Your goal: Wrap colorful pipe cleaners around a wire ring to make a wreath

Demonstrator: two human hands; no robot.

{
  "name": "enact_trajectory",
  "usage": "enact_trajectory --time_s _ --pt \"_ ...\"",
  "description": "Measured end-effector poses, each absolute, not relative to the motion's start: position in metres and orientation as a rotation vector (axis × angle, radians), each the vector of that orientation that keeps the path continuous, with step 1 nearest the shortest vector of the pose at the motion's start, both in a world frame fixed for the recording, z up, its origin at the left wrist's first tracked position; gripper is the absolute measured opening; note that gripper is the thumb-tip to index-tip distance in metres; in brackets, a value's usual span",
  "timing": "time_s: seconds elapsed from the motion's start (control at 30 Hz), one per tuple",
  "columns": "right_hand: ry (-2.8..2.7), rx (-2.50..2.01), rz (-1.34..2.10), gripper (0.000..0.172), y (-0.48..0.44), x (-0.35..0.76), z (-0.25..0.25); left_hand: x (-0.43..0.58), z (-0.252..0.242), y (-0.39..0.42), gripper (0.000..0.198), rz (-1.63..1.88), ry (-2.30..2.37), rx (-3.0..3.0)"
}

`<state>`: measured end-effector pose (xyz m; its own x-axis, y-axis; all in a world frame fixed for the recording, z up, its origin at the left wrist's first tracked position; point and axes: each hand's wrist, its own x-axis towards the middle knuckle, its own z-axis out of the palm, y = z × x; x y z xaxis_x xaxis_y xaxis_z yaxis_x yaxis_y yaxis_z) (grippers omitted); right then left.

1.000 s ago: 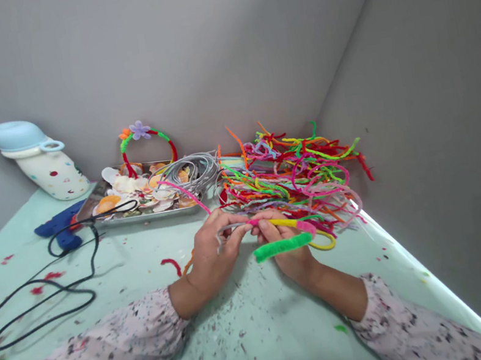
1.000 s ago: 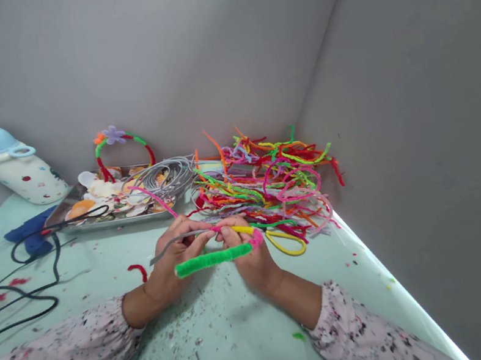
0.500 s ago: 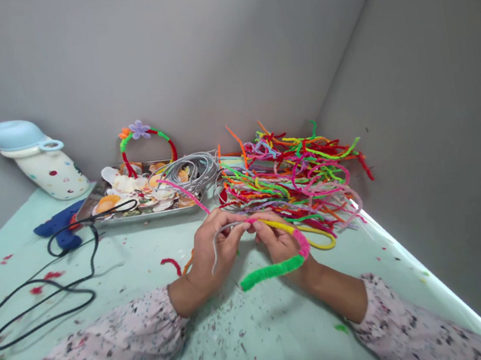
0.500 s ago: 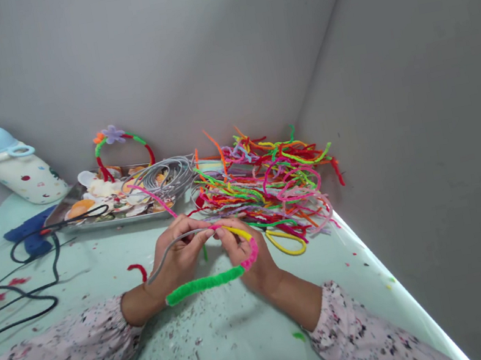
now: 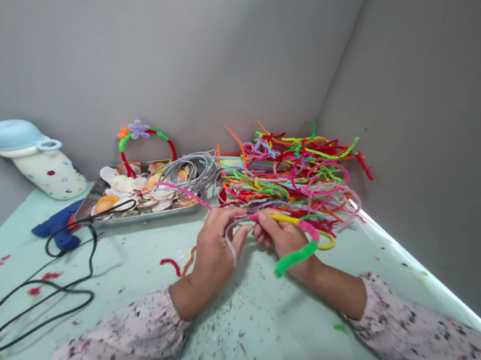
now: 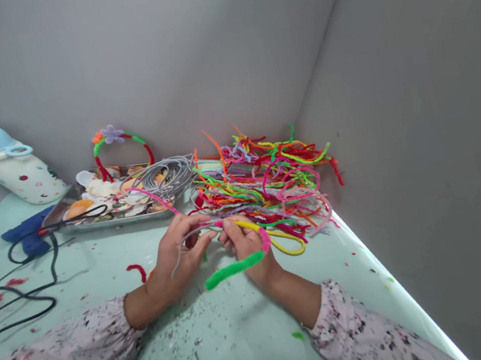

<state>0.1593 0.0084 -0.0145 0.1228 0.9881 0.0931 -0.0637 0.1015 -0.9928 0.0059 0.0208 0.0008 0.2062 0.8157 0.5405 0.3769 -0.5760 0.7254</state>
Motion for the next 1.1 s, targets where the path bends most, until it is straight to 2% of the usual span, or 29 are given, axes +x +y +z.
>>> enact_trajectory --time_s 0.07,0.23,0.5,1.1 --pt "-0.999 -1.123 1.137 0.036 0.011 0.161 -0.013 0.007 0.005 0.017 0.026 1.339 1.118 2.011" --pt "-0.752 -0.923 1.293 0.028 0.015 0.164 -0.009 0.007 0.007 0.015 0.005 1.187 1.074 2.108" --pt "-0.738 -0.805 1.509 0.02 0.008 0.162 -0.002 0.007 0.005 0.022 0.012 1.263 1.064 2.037" --pt "-0.76 -0.936 1.525 0.037 0.01 0.159 -0.006 0.002 0.011 0.016 0.003 1.438 0.997 2.146"
